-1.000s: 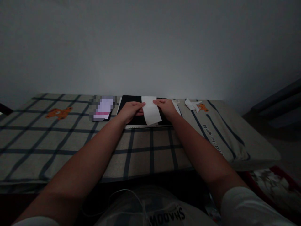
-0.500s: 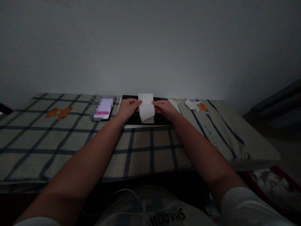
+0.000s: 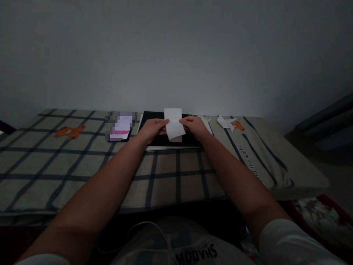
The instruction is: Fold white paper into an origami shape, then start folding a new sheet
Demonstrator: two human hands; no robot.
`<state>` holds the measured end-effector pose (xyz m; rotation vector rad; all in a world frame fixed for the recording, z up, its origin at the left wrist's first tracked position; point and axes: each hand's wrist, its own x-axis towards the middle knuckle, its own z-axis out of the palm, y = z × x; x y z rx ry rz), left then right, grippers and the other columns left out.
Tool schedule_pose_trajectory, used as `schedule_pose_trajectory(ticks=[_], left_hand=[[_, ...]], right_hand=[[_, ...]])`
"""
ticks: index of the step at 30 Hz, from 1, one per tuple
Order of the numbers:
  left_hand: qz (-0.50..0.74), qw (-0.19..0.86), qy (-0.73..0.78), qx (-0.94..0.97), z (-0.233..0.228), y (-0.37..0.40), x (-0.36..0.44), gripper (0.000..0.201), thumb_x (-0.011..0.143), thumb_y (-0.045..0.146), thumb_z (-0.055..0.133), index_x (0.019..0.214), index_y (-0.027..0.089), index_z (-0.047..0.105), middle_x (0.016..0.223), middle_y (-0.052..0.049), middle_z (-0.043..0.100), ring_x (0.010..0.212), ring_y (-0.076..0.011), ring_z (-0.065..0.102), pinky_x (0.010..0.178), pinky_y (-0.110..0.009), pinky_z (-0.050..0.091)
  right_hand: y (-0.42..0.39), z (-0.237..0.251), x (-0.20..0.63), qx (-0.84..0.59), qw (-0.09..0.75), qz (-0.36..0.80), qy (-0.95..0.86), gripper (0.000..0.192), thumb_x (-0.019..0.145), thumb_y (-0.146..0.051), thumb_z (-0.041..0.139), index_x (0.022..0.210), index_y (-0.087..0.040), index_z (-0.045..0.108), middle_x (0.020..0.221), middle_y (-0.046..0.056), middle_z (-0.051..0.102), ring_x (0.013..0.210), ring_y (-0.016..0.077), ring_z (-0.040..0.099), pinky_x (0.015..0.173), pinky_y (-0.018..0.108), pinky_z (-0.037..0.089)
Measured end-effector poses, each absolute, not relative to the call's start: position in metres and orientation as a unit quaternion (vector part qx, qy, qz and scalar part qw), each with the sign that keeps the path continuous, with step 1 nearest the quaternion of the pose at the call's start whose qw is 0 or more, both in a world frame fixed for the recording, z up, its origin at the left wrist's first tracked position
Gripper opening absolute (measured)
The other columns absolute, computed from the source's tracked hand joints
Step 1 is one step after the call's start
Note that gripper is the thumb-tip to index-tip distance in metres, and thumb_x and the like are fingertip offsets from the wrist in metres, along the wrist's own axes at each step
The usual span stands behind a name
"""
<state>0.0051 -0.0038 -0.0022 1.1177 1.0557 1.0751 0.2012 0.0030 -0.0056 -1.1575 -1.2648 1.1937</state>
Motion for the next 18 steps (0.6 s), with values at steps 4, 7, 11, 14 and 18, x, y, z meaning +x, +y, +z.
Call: schedule_pose_trajectory(ticks=[4, 7, 11, 14, 18], left_hand=[[0.47, 0.579, 0.471, 0.472, 0.001, -0.007, 0.006, 0.011, 0.08, 0.018, 0.072, 0.071, 0.014, 0.069, 0.074, -0.005, 0.07, 0.069, -0.0109, 0.064, 0.076, -0.027, 0.056], [0.484, 0.554, 0.481, 0.478, 0.005, -0.01, 0.007, 0.013, 0.08, 0.017, 0.072, 0.068, 0.014, 0.068, 0.072, -0.004, 0.068, 0.068, -0.0104, 0.062, 0.074, -0.026, 0.054], [0.508, 0.494, 0.497, 0.501, 0.008, -0.011, 0.006, 0.013, 0.079, 0.019, 0.072, 0.068, 0.014, 0.069, 0.068, -0.003, 0.067, 0.064, -0.0108, 0.059, 0.071, -0.026, 0.053], [0.514, 0.47, 0.501, 0.514, 0.007, -0.009, 0.005, 0.013, 0.078, 0.021, 0.074, 0.068, 0.015, 0.069, 0.067, -0.002, 0.066, 0.063, -0.0113, 0.058, 0.071, -0.026, 0.053], [0.515, 0.499, 0.478, 0.507, 0.003, -0.006, 0.004, 0.013, 0.079, 0.025, 0.074, 0.072, 0.015, 0.07, 0.072, -0.003, 0.069, 0.067, -0.0113, 0.061, 0.072, -0.025, 0.054]], right_hand=[[0.004, -0.006, 0.201, -0.464, 0.504, 0.523, -0.507, 0.006, 0.078, -0.018, 0.073, 0.073, -0.017, 0.072, 0.069, 0.001, 0.07, 0.063, 0.0101, 0.06, 0.069, 0.027, 0.053], [0.003, -0.007, 0.202, -0.436, 0.496, 0.561, -0.498, 0.006, 0.079, -0.021, 0.074, 0.076, -0.016, 0.073, 0.074, 0.003, 0.072, 0.067, 0.0105, 0.063, 0.07, 0.026, 0.054], [0.003, -0.008, 0.205, -0.407, 0.467, 0.6, -0.506, 0.016, 0.08, -0.03, 0.075, 0.076, -0.015, 0.073, 0.078, 0.005, 0.073, 0.07, 0.0107, 0.065, 0.07, 0.024, 0.054], [0.002, -0.008, 0.205, -0.405, 0.448, 0.617, -0.505, 0.013, 0.077, -0.027, 0.078, 0.074, -0.015, 0.073, 0.077, 0.006, 0.073, 0.07, 0.0114, 0.065, 0.071, 0.026, 0.055], [0.001, -0.007, 0.202, -0.43, 0.466, 0.597, -0.492, 0.008, 0.076, -0.019, 0.076, 0.07, -0.016, 0.072, 0.073, 0.003, 0.072, 0.067, 0.0104, 0.063, 0.072, 0.027, 0.054]])
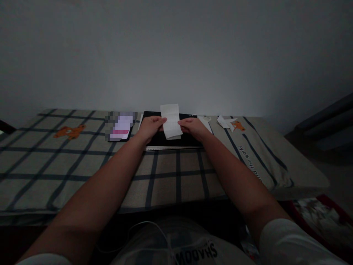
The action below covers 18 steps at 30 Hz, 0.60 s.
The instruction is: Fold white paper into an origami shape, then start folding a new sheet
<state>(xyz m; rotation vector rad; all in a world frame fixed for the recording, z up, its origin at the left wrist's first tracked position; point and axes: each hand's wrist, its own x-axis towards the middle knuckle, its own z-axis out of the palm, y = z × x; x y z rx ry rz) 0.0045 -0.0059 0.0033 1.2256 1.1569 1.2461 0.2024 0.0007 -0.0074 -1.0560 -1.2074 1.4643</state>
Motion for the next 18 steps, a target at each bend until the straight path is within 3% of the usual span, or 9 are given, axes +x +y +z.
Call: schedule_pose_trajectory(ticks=[7, 18], left_hand=[[0.467, 0.6, 0.442, 0.476, -0.0004, -0.0036, 0.0033, 0.017, 0.084, 0.029, 0.071, 0.081, 0.013, 0.072, 0.084, -0.009, 0.073, 0.076, -0.0134, 0.068, 0.075, -0.027, 0.057], [0.516, 0.506, 0.484, 0.492, 0.0026, -0.0075, 0.0072, 0.016, 0.076, 0.025, 0.077, 0.071, 0.012, 0.068, 0.069, -0.002, 0.068, 0.064, -0.0111, 0.063, 0.072, -0.027, 0.057]], right_hand=[[0.0012, -0.0045, 0.2024, -0.448, 0.503, 0.55, -0.493, 0.006, 0.076, -0.017, 0.075, 0.072, -0.016, 0.071, 0.073, 0.003, 0.07, 0.069, 0.0106, 0.062, 0.072, 0.027, 0.054], [-0.0004, -0.002, 0.197, -0.484, 0.498, 0.486, -0.531, 0.008, 0.08, -0.018, 0.071, 0.072, -0.016, 0.071, 0.065, 0.001, 0.067, 0.059, 0.01, 0.058, 0.066, 0.028, 0.053]])
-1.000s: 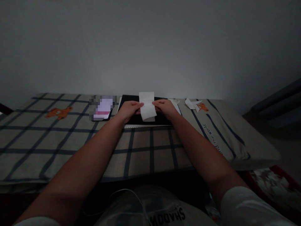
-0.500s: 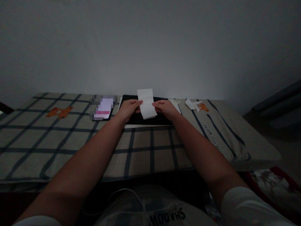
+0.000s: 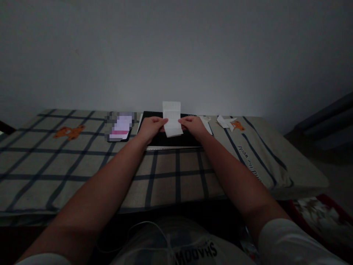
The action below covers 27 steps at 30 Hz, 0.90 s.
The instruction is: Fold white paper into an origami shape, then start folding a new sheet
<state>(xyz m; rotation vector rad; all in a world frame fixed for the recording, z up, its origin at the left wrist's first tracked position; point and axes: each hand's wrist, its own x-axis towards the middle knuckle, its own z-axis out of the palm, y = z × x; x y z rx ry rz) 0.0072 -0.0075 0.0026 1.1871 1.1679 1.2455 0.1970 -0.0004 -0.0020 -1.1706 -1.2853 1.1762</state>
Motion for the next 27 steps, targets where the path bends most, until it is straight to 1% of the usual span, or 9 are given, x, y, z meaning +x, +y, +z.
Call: schedule_pose_trajectory(ticks=[5, 7, 11, 16, 20, 23, 25, 27], left_hand=[[0.479, 0.575, 0.447, 0.49, 0.0016, -0.0074, 0.0058, 0.021, 0.08, 0.033, 0.074, 0.08, 0.012, 0.07, 0.081, -0.006, 0.072, 0.073, -0.0139, 0.068, 0.073, -0.029, 0.059], [0.465, 0.583, 0.452, 0.49, 0.0014, -0.0072, 0.0057, 0.019, 0.081, 0.03, 0.073, 0.078, 0.012, 0.069, 0.078, -0.006, 0.071, 0.07, -0.0129, 0.067, 0.074, -0.029, 0.059], [0.482, 0.554, 0.467, 0.493, 0.0035, -0.0092, 0.0072, 0.017, 0.082, 0.022, 0.072, 0.069, 0.013, 0.066, 0.07, -0.003, 0.069, 0.064, -0.0104, 0.064, 0.072, -0.027, 0.058], [0.5, 0.498, 0.489, 0.512, 0.0082, -0.0139, 0.0087, 0.017, 0.081, 0.02, 0.072, 0.066, 0.013, 0.066, 0.064, 0.0, 0.065, 0.058, -0.0085, 0.059, 0.067, -0.024, 0.055], [0.511, 0.468, 0.502, 0.517, 0.0098, -0.0136, 0.0084, 0.019, 0.081, 0.02, 0.071, 0.065, 0.013, 0.065, 0.063, 0.0, 0.064, 0.057, -0.0085, 0.058, 0.066, -0.024, 0.055], [0.515, 0.492, 0.491, 0.502, 0.0082, -0.0115, 0.0083, 0.016, 0.082, 0.021, 0.071, 0.069, 0.012, 0.067, 0.068, -0.001, 0.067, 0.061, -0.0093, 0.061, 0.067, -0.024, 0.056], [0.51, 0.531, 0.469, 0.488, 0.006, -0.01, 0.0082, 0.015, 0.083, 0.024, 0.07, 0.074, 0.013, 0.068, 0.074, -0.003, 0.07, 0.066, -0.0107, 0.064, 0.068, -0.025, 0.057], [0.494, 0.567, 0.45, 0.482, 0.0034, -0.0084, 0.0078, 0.017, 0.085, 0.029, 0.069, 0.078, 0.014, 0.069, 0.079, -0.005, 0.071, 0.07, -0.0121, 0.065, 0.067, -0.026, 0.058]], right_hand=[[0.0004, 0.0005, 0.1971, -0.497, 0.492, 0.482, -0.528, 0.012, 0.084, -0.014, 0.065, 0.073, -0.015, 0.07, 0.06, -0.002, 0.066, 0.053, 0.008, 0.056, 0.059, 0.024, 0.05], [0.0005, 0.0011, 0.197, -0.494, 0.498, 0.493, -0.515, 0.014, 0.085, -0.012, 0.064, 0.072, -0.015, 0.069, 0.059, -0.002, 0.065, 0.052, 0.0076, 0.055, 0.059, 0.023, 0.05], [0.0, 0.0001, 0.1963, -0.477, 0.502, 0.514, -0.506, 0.016, 0.087, -0.013, 0.062, 0.072, -0.015, 0.068, 0.058, -0.003, 0.064, 0.052, 0.0078, 0.056, 0.06, 0.023, 0.05], [-0.0015, -0.0005, 0.1973, -0.455, 0.49, 0.542, -0.51, 0.018, 0.089, -0.019, 0.062, 0.073, -0.016, 0.069, 0.06, -0.002, 0.065, 0.054, 0.0081, 0.058, 0.06, 0.023, 0.051], [-0.0029, 0.0002, 0.1985, -0.444, 0.49, 0.537, -0.525, 0.011, 0.082, -0.024, 0.071, 0.074, -0.015, 0.071, 0.063, -0.001, 0.067, 0.056, 0.0085, 0.058, 0.06, 0.023, 0.051], [-0.0022, -0.0008, 0.1993, -0.459, 0.488, 0.511, -0.538, 0.009, 0.076, -0.022, 0.075, 0.072, -0.015, 0.071, 0.062, -0.001, 0.067, 0.056, 0.0088, 0.057, 0.059, 0.024, 0.05], [-0.0006, -0.0019, 0.2002, -0.472, 0.493, 0.489, -0.543, 0.01, 0.077, -0.023, 0.074, 0.071, -0.016, 0.071, 0.062, -0.001, 0.067, 0.056, 0.0092, 0.057, 0.059, 0.025, 0.05], [0.0012, -0.0028, 0.2014, -0.481, 0.5, 0.473, -0.543, 0.01, 0.077, -0.023, 0.073, 0.07, -0.016, 0.071, 0.063, -0.001, 0.066, 0.057, 0.01, 0.057, 0.06, 0.026, 0.05]])
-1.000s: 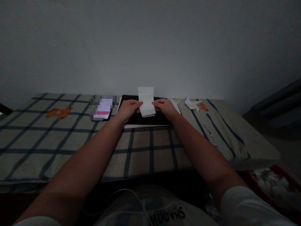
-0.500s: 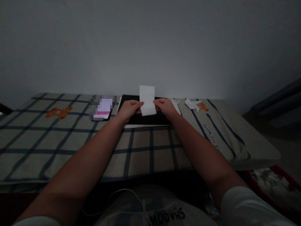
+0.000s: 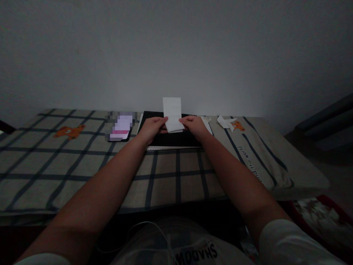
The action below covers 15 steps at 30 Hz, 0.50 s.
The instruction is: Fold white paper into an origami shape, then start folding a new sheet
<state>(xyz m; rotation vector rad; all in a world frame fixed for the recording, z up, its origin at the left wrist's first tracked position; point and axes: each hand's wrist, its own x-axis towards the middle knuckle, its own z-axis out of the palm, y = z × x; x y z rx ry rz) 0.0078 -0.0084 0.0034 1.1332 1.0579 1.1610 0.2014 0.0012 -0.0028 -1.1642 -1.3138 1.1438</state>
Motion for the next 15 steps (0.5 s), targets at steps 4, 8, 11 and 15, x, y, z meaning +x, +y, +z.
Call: schedule_pose_trajectory(ticks=[4, 8, 11, 15], left_hand=[[0.462, 0.581, 0.452, 0.495, -0.0013, -0.0055, 0.0067, 0.018, 0.085, 0.03, 0.07, 0.076, 0.014, 0.069, 0.075, -0.005, 0.067, 0.069, -0.0118, 0.063, 0.069, -0.029, 0.06], [0.474, 0.549, 0.465, 0.508, -0.0012, -0.006, 0.008, 0.017, 0.085, 0.02, 0.069, 0.069, 0.013, 0.067, 0.067, -0.001, 0.062, 0.064, -0.0089, 0.06, 0.068, -0.025, 0.059], [0.491, 0.515, 0.475, 0.517, 0.0016, -0.0089, 0.0102, 0.019, 0.084, 0.019, 0.069, 0.067, 0.012, 0.066, 0.067, 0.0, 0.063, 0.062, -0.0079, 0.059, 0.066, -0.023, 0.057], [0.48, 0.543, 0.471, 0.503, 0.004, -0.0112, 0.0114, 0.013, 0.082, 0.017, 0.07, 0.07, 0.012, 0.068, 0.072, -0.002, 0.067, 0.067, -0.0093, 0.063, 0.071, -0.025, 0.059]], right_hand=[[0.0036, -0.0031, 0.2029, -0.486, 0.512, 0.461, -0.537, 0.012, 0.08, -0.024, 0.071, 0.07, -0.017, 0.07, 0.062, -0.001, 0.065, 0.056, 0.0103, 0.057, 0.06, 0.026, 0.051], [0.0046, -0.0038, 0.201, -0.492, 0.513, 0.464, -0.529, 0.012, 0.08, -0.025, 0.072, 0.07, -0.018, 0.069, 0.061, 0.0, 0.066, 0.055, 0.0101, 0.057, 0.058, 0.025, 0.052], [0.0052, -0.0046, 0.1994, -0.491, 0.516, 0.465, -0.526, 0.013, 0.081, -0.024, 0.071, 0.07, -0.017, 0.069, 0.057, -0.002, 0.064, 0.053, 0.0093, 0.056, 0.056, 0.024, 0.051], [0.0048, -0.0038, 0.1999, -0.494, 0.524, 0.453, -0.526, 0.013, 0.082, -0.022, 0.07, 0.07, -0.017, 0.069, 0.056, -0.003, 0.062, 0.051, 0.0083, 0.055, 0.054, 0.023, 0.049]])
